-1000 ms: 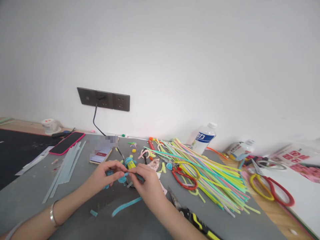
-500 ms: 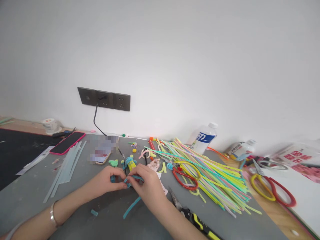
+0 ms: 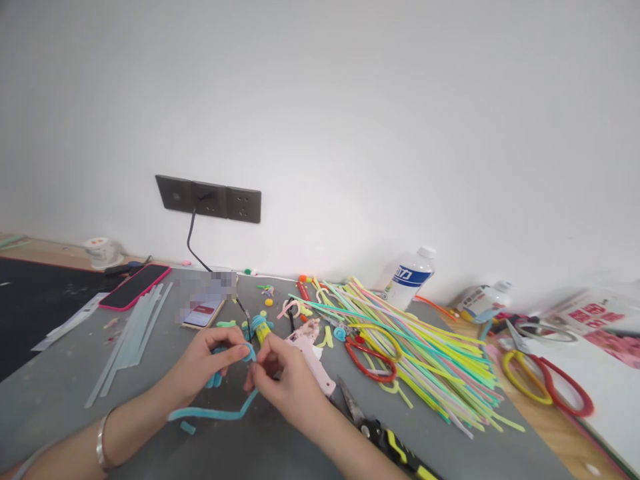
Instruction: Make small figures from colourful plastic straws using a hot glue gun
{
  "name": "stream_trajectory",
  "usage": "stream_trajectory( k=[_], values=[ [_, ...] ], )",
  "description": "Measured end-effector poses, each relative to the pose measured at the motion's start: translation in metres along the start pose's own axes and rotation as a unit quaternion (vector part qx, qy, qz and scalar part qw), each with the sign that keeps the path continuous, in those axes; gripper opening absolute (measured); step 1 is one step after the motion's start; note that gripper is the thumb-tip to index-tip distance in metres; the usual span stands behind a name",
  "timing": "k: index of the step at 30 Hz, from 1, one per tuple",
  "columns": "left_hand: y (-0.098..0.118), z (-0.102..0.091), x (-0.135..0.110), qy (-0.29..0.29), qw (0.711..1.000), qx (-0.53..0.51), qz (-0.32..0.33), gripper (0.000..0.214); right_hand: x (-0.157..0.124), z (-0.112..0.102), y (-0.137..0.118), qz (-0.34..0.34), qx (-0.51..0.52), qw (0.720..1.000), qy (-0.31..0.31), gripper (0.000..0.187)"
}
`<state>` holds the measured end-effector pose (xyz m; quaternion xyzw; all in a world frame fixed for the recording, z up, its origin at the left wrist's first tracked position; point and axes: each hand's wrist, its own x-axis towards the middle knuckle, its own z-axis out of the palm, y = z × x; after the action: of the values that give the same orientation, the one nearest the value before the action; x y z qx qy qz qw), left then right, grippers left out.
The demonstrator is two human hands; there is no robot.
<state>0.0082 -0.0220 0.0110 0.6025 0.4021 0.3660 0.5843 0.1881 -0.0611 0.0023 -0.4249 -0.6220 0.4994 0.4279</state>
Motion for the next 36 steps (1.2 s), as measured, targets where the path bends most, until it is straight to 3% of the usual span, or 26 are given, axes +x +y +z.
stream_trajectory(
  k=[4, 7, 11, 14, 17, 22, 28, 36],
  values=[
    [-0.003, 0.002, -0.001, -0.003, 1.0, -0.006, 0.02, 0.039, -0.002, 0.004, -0.001, 0.007, 0.053, 0.996, -0.07, 0.023],
    [-0.005, 0.002, -0.001, 0.005, 1.0, -0.004, 0.025, 0.04, -0.001, 0.003, -0.002, 0.009, 0.073, 0.994, -0.08, 0.026],
    [-0.004, -0.004, 0.001, 0.02, 0.999, 0.025, 0.041, 0.04, 0.004, -0.003, 0.002, -0.007, 0.066, 0.998, -0.002, 0.028],
    [-0.002, -0.009, 0.003, 0.0, 0.998, 0.043, 0.051, 0.043, 0.008, -0.009, 0.005, -0.05, -0.009, 0.996, 0.076, 0.027],
    [-0.002, -0.011, 0.004, -0.028, 0.997, 0.073, 0.028, 0.038, 0.008, -0.011, 0.006, -0.079, -0.096, 0.987, 0.104, 0.021],
    [-0.004, -0.008, 0.004, -0.038, 0.991, 0.126, 0.028, 0.026, 0.006, -0.008, 0.005, -0.081, -0.131, 0.984, 0.09, 0.015],
    [-0.003, -0.006, 0.002, -0.026, 0.994, 0.105, 0.021, 0.031, 0.003, -0.007, 0.001, -0.06, -0.126, 0.987, 0.074, 0.017],
    [-0.004, -0.001, -0.003, 0.051, 0.996, 0.058, 0.037, 0.031, 0.001, -0.002, -0.004, 0.015, 0.01, 0.999, -0.039, 0.032]
  ],
)
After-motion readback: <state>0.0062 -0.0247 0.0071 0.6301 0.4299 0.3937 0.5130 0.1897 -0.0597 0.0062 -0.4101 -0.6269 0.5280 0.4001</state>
